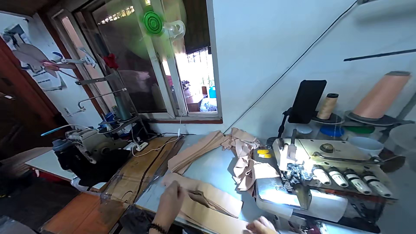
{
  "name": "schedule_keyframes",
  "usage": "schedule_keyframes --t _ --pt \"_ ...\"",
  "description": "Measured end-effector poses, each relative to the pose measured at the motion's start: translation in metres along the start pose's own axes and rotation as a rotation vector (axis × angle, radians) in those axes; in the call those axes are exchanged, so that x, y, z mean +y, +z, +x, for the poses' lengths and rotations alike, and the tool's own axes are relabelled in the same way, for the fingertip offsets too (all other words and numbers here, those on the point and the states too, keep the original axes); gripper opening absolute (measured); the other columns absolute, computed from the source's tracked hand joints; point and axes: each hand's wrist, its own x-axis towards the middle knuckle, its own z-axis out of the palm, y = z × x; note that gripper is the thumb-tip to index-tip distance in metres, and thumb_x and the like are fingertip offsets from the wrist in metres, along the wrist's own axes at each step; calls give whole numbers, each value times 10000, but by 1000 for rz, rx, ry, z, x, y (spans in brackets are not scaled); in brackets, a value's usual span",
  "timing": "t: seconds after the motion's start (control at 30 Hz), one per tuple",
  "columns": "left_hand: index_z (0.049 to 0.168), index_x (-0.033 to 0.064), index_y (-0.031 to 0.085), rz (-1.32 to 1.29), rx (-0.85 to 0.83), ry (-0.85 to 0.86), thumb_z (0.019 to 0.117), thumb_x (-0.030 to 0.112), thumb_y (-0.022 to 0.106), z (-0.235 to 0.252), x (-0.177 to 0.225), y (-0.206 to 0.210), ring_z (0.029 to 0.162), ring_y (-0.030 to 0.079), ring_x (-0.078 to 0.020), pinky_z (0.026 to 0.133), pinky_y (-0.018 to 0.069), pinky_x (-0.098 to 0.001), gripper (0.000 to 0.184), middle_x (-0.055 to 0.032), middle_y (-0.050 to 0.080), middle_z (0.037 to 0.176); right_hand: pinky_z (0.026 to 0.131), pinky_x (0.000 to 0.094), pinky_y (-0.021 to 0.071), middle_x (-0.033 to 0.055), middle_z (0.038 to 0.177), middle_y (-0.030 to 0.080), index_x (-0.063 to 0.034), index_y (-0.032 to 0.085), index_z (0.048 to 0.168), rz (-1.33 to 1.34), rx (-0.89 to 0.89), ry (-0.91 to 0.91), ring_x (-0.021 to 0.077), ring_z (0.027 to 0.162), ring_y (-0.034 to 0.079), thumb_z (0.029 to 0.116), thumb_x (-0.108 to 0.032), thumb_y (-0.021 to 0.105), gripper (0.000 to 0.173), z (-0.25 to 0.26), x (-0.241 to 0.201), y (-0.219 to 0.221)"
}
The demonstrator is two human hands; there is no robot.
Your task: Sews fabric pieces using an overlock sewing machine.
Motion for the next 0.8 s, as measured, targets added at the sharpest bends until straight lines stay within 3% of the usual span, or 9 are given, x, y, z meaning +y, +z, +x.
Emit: schedule_keyframes --t 0.13,0.2,0.3,0.37,0.43,0.5,0.6,0.7,0.8 --pt "980 -41 678 -337 -140 713 944 70 647 -35 71 9 743 672 -182 717 584 -338 120 -133 685 877 1024 446 520 206 1341 629 78 537 1386 331 -12 -306 257 1248 611 868 -270 779 669 18 -31 -10" --pt "987 -16 657 -456 -115 922 961 80 650 -43 96 13 753 653 -127 716 570 -273 100 -102 670 888 990 339 532 101 1236 665 59 546 1317 509 -136 -383 112 1147 633 866 -250 792 599 26 -45 -19" --pt "1184 -5 662 -352 111 784 982 94 601 -33 102 6 805 699 -177 762 604 -373 233 -93 710 927 794 303 595 31 935 732 3 652 1113 519 -341 -229 73 840 704 887 -91 749 263 29 -39 -37" --pt "1277 14 650 -279 217 570 998 111 592 -16 85 -4 831 703 -218 794 598 -434 301 -109 719 950 763 357 585 61 858 721 0 689 1026 324 -365 -100 122 787 698 891 -103 737 177 22 -22 -55" --pt "1277 -4 648 -229 301 381 992 88 608 0 56 -11 860 700 -287 820 581 -505 302 -161 715 974 743 428 534 112 797 675 28 683 940 150 -327 9 190 755 655 885 -140 746 187 12 0 -73" --pt "1236 -39 653 -147 360 204 991 66 599 9 27 -12 915 697 -383 856 551 -590 272 -231 707 1013 670 385 485 90 727 629 37 688 921 102 -264 75 158 667 583 891 -146 731 190 1 24 -84" --pt "1191 -115 646 -91 405 16 974 20 571 7 3 3 1028 653 -523 917 485 -687 266 -340 667 1095 653 332 546 87 776 683 47 704 975 188 -153 164 127 650 627 929 -95 688 150 -11 37 -88" --pt "1140 -120 655 -317 313 106 980 82 592 -15 23 32 911 689 -403 841 543 -583 266 -280 694 1001 652 291 545 44 745 668 38 688 928 348 107 178 85 644 623 890 -49 703 97 -14 24 -68" --pt "1005 -95 678 -707 201 353 932 36 623 -42 69 82 749 659 -107 714 568 -295 160 -115 698 871 706 250 537 31 777 687 41 713 938 435 353 143 42 702 626 874 -23 701 92 -11 2 -42"
